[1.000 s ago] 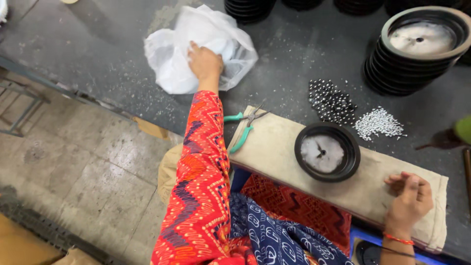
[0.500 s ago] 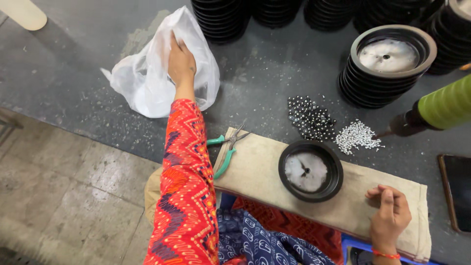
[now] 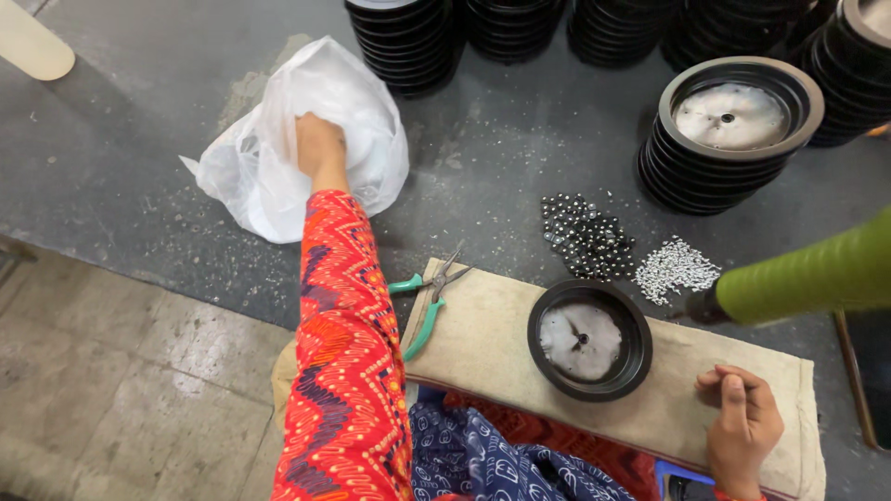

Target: The person repeatedly assembles small black plastic circular parts with white foam inserts and metal fasteners using a green heat gun. They place each assembled unit into a blue bin on the right side of the workbench.

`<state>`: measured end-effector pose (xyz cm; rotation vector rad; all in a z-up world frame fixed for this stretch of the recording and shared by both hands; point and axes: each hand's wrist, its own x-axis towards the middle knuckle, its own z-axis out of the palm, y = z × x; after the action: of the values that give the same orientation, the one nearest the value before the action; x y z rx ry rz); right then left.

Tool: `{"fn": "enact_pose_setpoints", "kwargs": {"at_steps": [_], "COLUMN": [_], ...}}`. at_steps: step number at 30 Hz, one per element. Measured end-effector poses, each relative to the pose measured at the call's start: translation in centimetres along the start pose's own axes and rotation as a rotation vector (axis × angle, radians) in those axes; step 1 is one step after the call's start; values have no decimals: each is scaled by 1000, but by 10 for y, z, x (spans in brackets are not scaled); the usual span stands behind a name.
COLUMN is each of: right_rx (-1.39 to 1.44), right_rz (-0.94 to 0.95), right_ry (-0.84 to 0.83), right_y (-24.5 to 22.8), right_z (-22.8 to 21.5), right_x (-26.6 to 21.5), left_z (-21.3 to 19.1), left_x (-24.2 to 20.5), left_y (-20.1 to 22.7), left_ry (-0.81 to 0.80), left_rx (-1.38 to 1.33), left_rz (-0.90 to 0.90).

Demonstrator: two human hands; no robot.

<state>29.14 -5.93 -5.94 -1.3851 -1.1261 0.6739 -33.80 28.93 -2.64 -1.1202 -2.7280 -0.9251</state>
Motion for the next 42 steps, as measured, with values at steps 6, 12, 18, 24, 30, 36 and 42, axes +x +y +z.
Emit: {"fn": "enact_pose_setpoints", "kwargs": {"at_steps": [6, 12, 18, 24, 30, 36, 42], "right_rx": [-78, -20, -2, -24, -93, -126, -346], "right_rz": [7, 38, 48, -105, -408, -451, -644], "right_ry": [-14, 4, 22, 29, -346, -502, -527], "right_y": [-4, -3, 3, -38, -132, -190, -188], "right_z": [0, 3, 3, 15, 58, 61, 47], "right_x": [2, 4, 5, -7, -19, -16, -29], "left_z": [30, 42, 17, -95, -204, -250, -232], "left_x": [35, 44, 22, -187, -380, -411, -432], "left_y": [-28, -21, 6, 8, 2, 40, 57], "left_ry": [-130, -417, -107, -287, -747, -955, -795], "left_rx": [-87, -306, -205, -1224, -1052, -1109, -980], "left_rz": [-128, 46, 39, 152, 632, 780, 1030]}}
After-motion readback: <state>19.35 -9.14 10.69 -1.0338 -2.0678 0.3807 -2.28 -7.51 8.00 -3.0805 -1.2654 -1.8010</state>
